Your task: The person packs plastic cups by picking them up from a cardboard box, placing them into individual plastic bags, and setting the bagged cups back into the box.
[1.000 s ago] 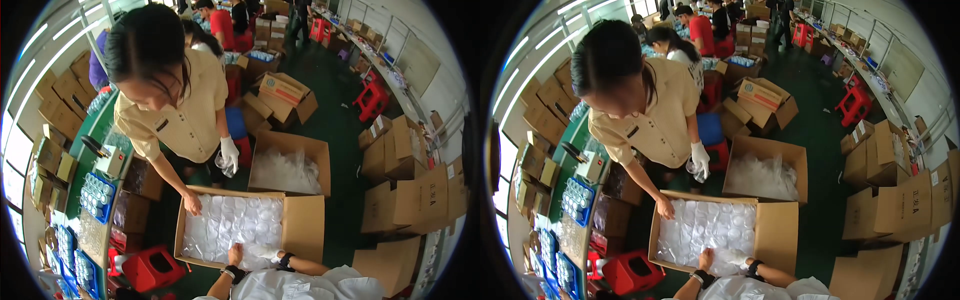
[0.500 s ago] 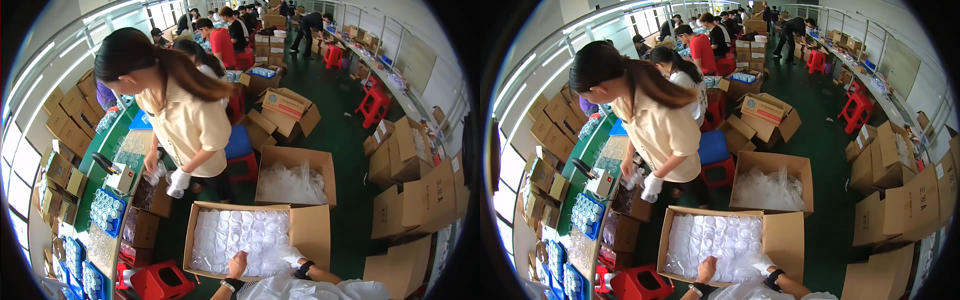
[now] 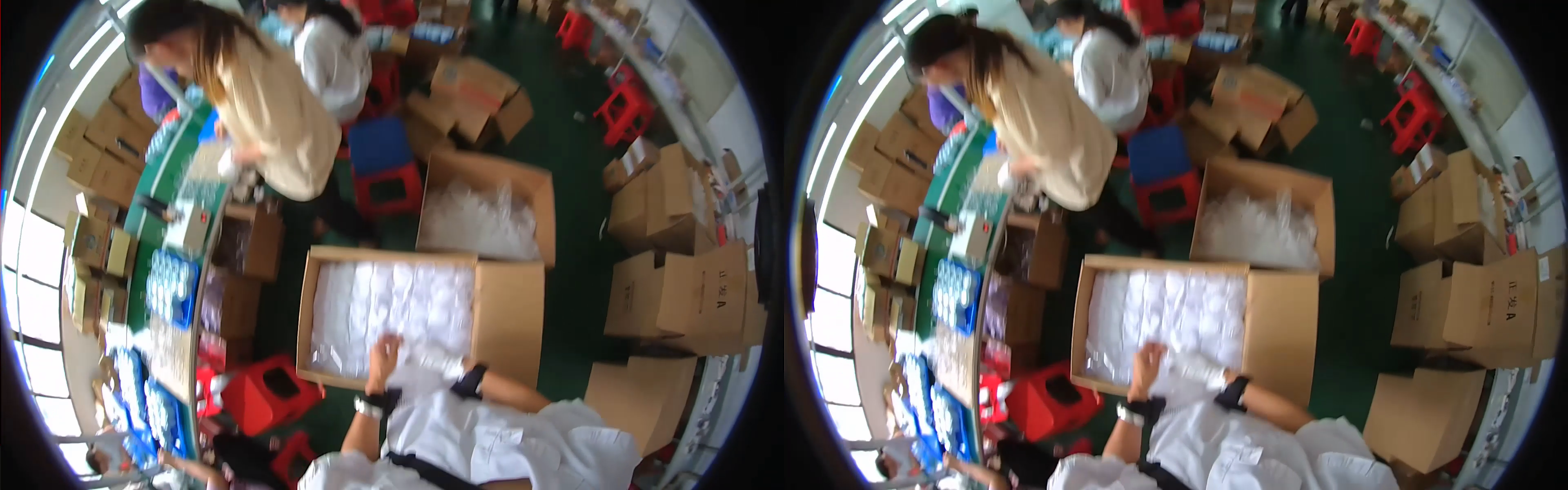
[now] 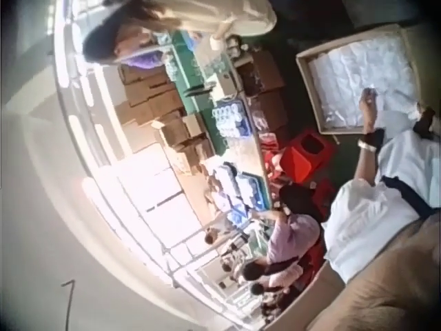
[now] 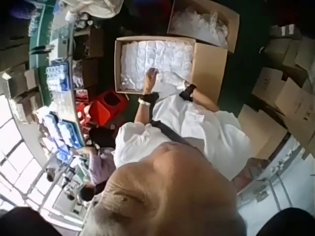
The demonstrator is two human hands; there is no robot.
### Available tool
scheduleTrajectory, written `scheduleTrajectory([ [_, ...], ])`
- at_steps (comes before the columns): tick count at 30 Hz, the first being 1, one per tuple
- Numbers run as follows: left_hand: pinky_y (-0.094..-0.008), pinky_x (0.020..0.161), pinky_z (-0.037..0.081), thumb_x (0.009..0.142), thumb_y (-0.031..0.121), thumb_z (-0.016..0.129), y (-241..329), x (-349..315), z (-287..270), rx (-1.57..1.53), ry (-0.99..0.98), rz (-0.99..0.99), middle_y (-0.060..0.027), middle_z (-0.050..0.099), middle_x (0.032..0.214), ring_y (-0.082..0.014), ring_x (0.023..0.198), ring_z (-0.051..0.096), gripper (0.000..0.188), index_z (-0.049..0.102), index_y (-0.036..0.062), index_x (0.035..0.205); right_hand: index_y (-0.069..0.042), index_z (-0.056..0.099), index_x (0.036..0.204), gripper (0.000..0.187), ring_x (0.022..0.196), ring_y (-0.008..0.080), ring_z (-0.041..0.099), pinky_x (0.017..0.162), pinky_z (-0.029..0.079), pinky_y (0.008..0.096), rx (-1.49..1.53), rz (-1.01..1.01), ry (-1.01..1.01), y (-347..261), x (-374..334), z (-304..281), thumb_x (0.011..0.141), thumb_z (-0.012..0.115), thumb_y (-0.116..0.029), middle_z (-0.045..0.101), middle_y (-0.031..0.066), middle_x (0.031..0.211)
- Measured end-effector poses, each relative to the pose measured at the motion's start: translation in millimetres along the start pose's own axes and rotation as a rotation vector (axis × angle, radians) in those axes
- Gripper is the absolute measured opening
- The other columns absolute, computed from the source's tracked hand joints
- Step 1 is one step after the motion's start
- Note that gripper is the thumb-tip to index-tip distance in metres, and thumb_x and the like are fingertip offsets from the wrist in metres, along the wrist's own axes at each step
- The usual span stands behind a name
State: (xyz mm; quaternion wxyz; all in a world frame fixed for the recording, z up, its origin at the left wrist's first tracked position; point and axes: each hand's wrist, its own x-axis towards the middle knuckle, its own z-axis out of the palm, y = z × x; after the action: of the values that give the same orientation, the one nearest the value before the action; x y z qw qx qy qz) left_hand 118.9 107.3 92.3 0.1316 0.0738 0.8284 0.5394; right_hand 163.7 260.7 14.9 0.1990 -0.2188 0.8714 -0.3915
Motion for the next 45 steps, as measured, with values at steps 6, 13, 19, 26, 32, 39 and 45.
scheduleTrajectory([
  [6, -0.0304, 0.064, 0.047, 0.085, 0.013, 0.054, -30.8, 44.1, 9.0, -0.100, 0.093, -0.084, -0.0123, 0.062, 0.078, -0.0205, 0.071, 0.061, 0.015, 0.057, -0.0012, 0.087, -0.001, 0.053, 0.098, 0.024, 0.081, 0.0307, 0.058, 0.067, 0.046, 0.0376, 0.338, 0.162, 0.785, 41.7, -77.9, -21.5, 0.080, 0.055, -0.016, 0.060, 0.0163, 0.088],
  [13, -0.0387, 0.076, 0.048, 0.072, 0.002, 0.059, -53.3, 56.2, 101.8, 0.339, -0.206, 0.365, -0.0149, 0.054, 0.101, -0.0302, 0.090, 0.054, 0.036, 0.054, 0.0107, 0.107, -0.013, 0.033, 0.133, 0.053, 0.080, 0.0373, 0.058, 0.068, 0.048, 0.0427, -0.025, 0.626, 0.079, 29.2, -116.7, -51.3, 0.082, 0.048, -0.020, 0.058, 0.0237, 0.091],
  [19, -0.0400, 0.081, 0.046, 0.071, 0.005, 0.061, -89.2, 58.4, 136.0, 0.690, -0.308, 0.418, -0.0159, 0.050, 0.109, -0.0310, 0.098, 0.051, 0.054, 0.046, 0.0130, 0.122, -0.010, 0.050, 0.110, 0.032, 0.073, 0.0388, 0.059, 0.066, 0.048, 0.0472, -0.039, 0.783, -0.023, -2.4, -106.5, -75.0, 0.082, 0.044, -0.025, 0.061, 0.0193, 0.079],
  [26, -0.0328, 0.077, 0.049, 0.083, 0.017, 0.058, -42.2, 60.3, 95.0, -0.433, -0.617, -0.375, -0.0092, 0.053, 0.108, -0.0183, 0.092, 0.055, 0.052, 0.037, 0.0066, 0.130, -0.009, 0.054, 0.105, 0.029, 0.080, 0.0335, 0.059, 0.069, 0.048, 0.0392, 0.090, 0.512, 0.476, 36.7, -97.8, -41.0, 0.082, 0.052, -0.028, 0.060, 0.0157, 0.077],
  [32, -0.0256, 0.066, 0.050, 0.084, 0.023, 0.059, -45.5, 33.1, 90.3, -0.695, -0.396, -0.442, -0.0057, 0.058, 0.091, -0.0122, 0.076, 0.057, 0.035, 0.052, 0.0018, 0.112, -0.006, 0.056, 0.091, 0.024, 0.078, 0.0313, 0.058, 0.071, 0.047, 0.0372, 0.286, 0.402, 0.326, 56.2, -61.0, -22.9, 0.080, 0.059, -0.026, 0.058, 0.0131, 0.075],
  [39, -0.0275, 0.061, 0.048, 0.080, 0.016, 0.060, -45.7, 29.8, 80.4, -0.107, -0.128, -0.272, -0.0071, 0.059, 0.079, -0.0168, 0.070, 0.058, 0.014, 0.060, 0.0028, 0.085, -0.004, 0.054, 0.077, 0.018, 0.069, 0.0299, 0.057, 0.066, 0.047, 0.0373, 0.567, 0.459, 0.701, 28.1, -54.0, -26.8, 0.080, 0.057, -0.022, 0.056, 0.0098, 0.070],
  [45, -0.0341, 0.063, 0.046, 0.072, 0.005, 0.061, -5.8, 21.8, 98.3, 0.070, -0.116, 0.089, -0.0106, 0.058, 0.077, -0.0277, 0.072, 0.056, 0.007, 0.058, 0.0035, 0.078, -0.005, 0.057, 0.094, 0.019, 0.083, 0.0275, 0.059, 0.073, 0.046, 0.0354, -0.185, 0.433, 0.249, 30.2, -51.5, -40.8, 0.079, 0.054, -0.016, 0.060, 0.0121, 0.091],
])
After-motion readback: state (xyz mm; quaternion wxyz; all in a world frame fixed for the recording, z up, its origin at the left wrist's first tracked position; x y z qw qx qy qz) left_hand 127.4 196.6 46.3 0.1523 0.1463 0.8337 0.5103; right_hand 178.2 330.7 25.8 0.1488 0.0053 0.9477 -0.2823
